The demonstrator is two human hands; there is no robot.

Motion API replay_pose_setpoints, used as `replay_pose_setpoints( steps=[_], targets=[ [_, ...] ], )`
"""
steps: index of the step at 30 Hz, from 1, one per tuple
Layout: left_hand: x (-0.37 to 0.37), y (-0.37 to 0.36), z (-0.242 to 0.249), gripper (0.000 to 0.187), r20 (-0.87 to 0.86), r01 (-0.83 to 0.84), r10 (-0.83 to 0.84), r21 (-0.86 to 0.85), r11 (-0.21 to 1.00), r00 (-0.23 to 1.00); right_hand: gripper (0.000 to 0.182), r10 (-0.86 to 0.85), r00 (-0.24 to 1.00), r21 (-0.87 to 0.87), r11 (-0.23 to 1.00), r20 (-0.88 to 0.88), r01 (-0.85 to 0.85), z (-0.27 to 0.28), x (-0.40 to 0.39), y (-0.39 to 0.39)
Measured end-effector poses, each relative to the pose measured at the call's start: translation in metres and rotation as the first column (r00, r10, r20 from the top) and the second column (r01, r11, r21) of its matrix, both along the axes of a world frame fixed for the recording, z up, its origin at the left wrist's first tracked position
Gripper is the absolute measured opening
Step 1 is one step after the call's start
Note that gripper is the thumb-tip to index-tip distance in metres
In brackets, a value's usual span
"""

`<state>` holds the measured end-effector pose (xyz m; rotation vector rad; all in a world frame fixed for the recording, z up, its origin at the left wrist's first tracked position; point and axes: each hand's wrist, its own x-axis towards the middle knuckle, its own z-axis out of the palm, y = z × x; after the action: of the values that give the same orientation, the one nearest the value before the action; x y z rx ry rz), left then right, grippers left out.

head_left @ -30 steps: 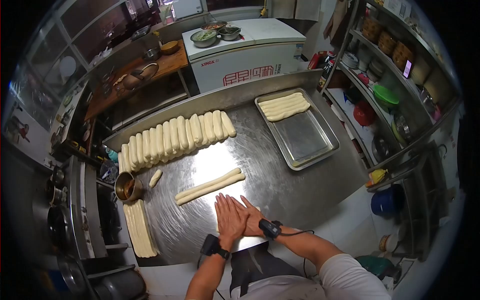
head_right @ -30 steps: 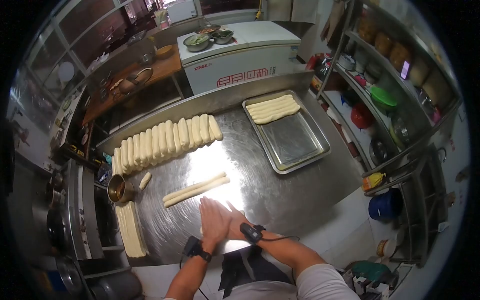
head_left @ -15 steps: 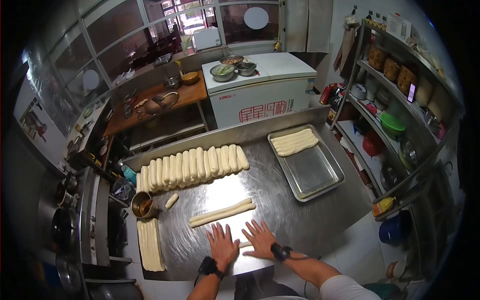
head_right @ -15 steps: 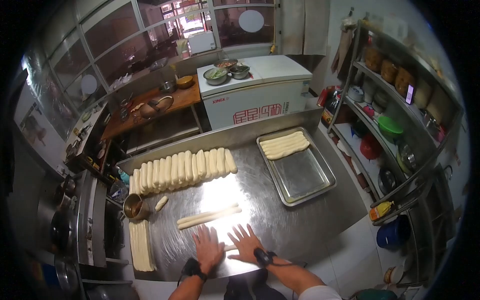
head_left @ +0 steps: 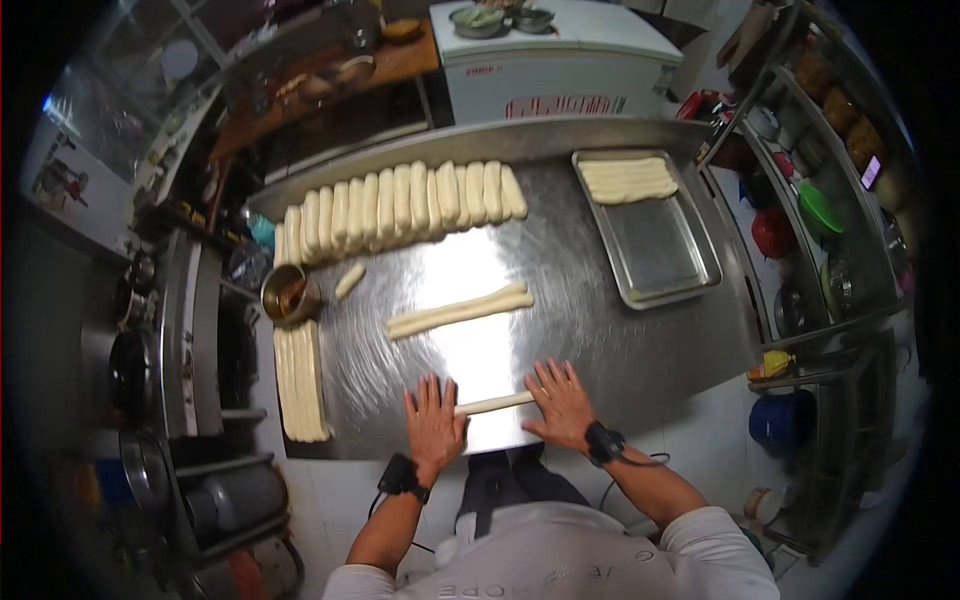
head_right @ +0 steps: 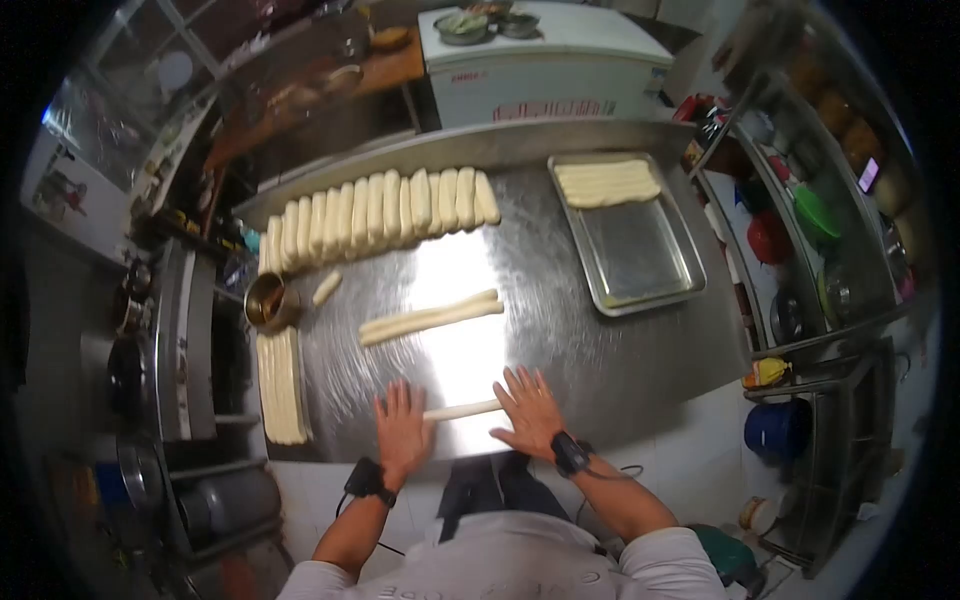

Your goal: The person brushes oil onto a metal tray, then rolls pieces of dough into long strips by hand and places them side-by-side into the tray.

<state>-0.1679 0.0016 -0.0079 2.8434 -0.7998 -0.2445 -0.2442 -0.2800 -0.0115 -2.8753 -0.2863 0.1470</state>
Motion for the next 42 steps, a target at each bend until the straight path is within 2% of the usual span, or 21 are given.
replay_pose_setpoints(
  steps=[2,4,5,7,9,12,14,15,16,17,18,19,20,22,23,27,31,33,36,38,42],
  targets=[
    [-0.072,0.018,0.004,0.078,-0.052,-0.005,0.006,0.021,1.000,0.999,0.093,0.056,0.994,0.020,0.998,-0.093,-0.054,0.006,-0.052,0.001],
    [-0.082,0.019,0.008,0.084,-0.015,0.001,-0.001,0.003,1.000,1.000,0.093,0.050,0.995,0.019,0.999,-0.081,-0.049,0.005,-0.042,0.002],
    [-0.068,0.017,0.002,0.084,-0.017,0.000,0.000,0.001,1.000,1.000,0.093,0.039,0.997,0.016,0.999,-0.059,-0.038,0.003,-0.032,0.001],
    [0.001,-0.001,0.011,0.079,-0.040,-0.188,0.191,0.065,0.980,0.981,0.091,0.000,0.999,-0.014,1.000,-0.046,-0.001,0.012,0.028,-0.004],
    [0.055,-0.001,-0.003,0.077,0.142,-0.283,0.279,0.010,0.959,0.950,0.090,-0.031,0.997,-0.026,0.999,-0.064,0.029,0.021,0.067,-0.009],
    [0.067,0.012,0.008,0.072,0.069,-0.241,0.242,-0.030,0.970,0.968,0.085,-0.053,0.997,0.024,0.998,0.052,0.051,0.030,0.080,-0.016],
    [0.048,0.027,0.013,0.069,-0.011,-0.232,0.232,-0.085,0.969,0.973,0.073,-0.031,0.999,0.184,0.982,0.013,0.028,0.043,0.066,-0.030],
    [0.038,0.032,0.016,0.067,-0.079,-0.229,0.220,-0.142,0.963,0.972,0.073,-0.031,1.000,0.183,0.983,0.006,0.029,0.040,0.061,-0.034],
    [0.032,0.031,0.022,0.051,0.072,-0.154,0.164,-0.133,0.979,0.984,0.063,-0.047,0.998,0.207,0.978,0.049,0.036,0.037,0.058,-0.036],
    [0.034,0.033,0.016,0.051,0.069,-0.156,0.166,-0.135,0.979,0.984,0.053,-0.063,0.994,0.231,0.972,0.094,0.040,0.034,0.056,-0.038],
    [0.038,0.036,0.011,0.041,0.087,-0.131,0.149,-0.181,0.975,0.985,0.053,-0.058,0.994,0.228,0.973,0.092,0.036,0.029,0.057,-0.040],
    [0.042,0.039,0.006,0.032,0.107,-0.106,0.133,-0.226,0.968,0.985,0.042,-0.073,0.994,0.255,0.966,0.075,0.052,0.023,0.060,-0.040],
    [0.045,0.042,0.002,0.032,0.106,-0.109,0.136,-0.228,0.967,0.985,0.031,-0.089,0.994,0.282,0.957,0.057,0.070,0.018,0.064,-0.041],
    [0.064,0.039,0.006,0.021,-0.040,-0.217,0.221,-0.414,0.884,0.975,0.027,-0.107,0.989,0.290,0.954,0.099,0.074,0.025,0.082,-0.041],
    [0.074,0.039,0.007,0.021,-0.044,-0.221,0.223,-0.416,0.882,0.974,0.024,-0.133,0.982,0.304,0.949,0.133,0.087,0.027,0.091,-0.040],
    [0.122,0.038,0.007,0.026,0.044,-0.230,0.289,-0.495,0.838,0.956,0.028,-0.167,0.962,0.339,0.937,0.215,0.086,0.027,0.143,-0.031],
    [0.135,0.038,-0.001,0.029,0.121,-0.186,0.286,-0.516,0.836,0.950,0.031,-0.322,0.928,0.413,0.883,0.189,0.222,0.014,0.160,-0.028],
    [0.133,0.036,-0.001,0.025,-0.096,-0.347,0.381,-0.657,0.670,0.919,0.033,-0.367,0.916,0.446,0.855,0.161,0.264,0.012,0.158,-0.030],
    [0.137,0.035,-0.002,0.022,-0.233,-0.468,0.431,-0.656,0.592,0.872,0.034,-0.422,0.906,0.401,0.836,0.034,0.375,0.014,0.157,-0.034],
    [0.144,0.034,-0.004,0.020,-0.235,-0.468,0.430,-0.664,0.584,0.871,0.032,-0.374,0.926,0.381,0.851,-0.046,0.362,0.015,0.162,-0.037],
    [0.150,0.030,-0.002,0.013,-0.265,-0.481,0.422,-0.670,0.566,0.867,0.029,-0.393,0.919,0.381,0.854,0.029,0.353,0.047,0.207,-0.038]
  ],
)
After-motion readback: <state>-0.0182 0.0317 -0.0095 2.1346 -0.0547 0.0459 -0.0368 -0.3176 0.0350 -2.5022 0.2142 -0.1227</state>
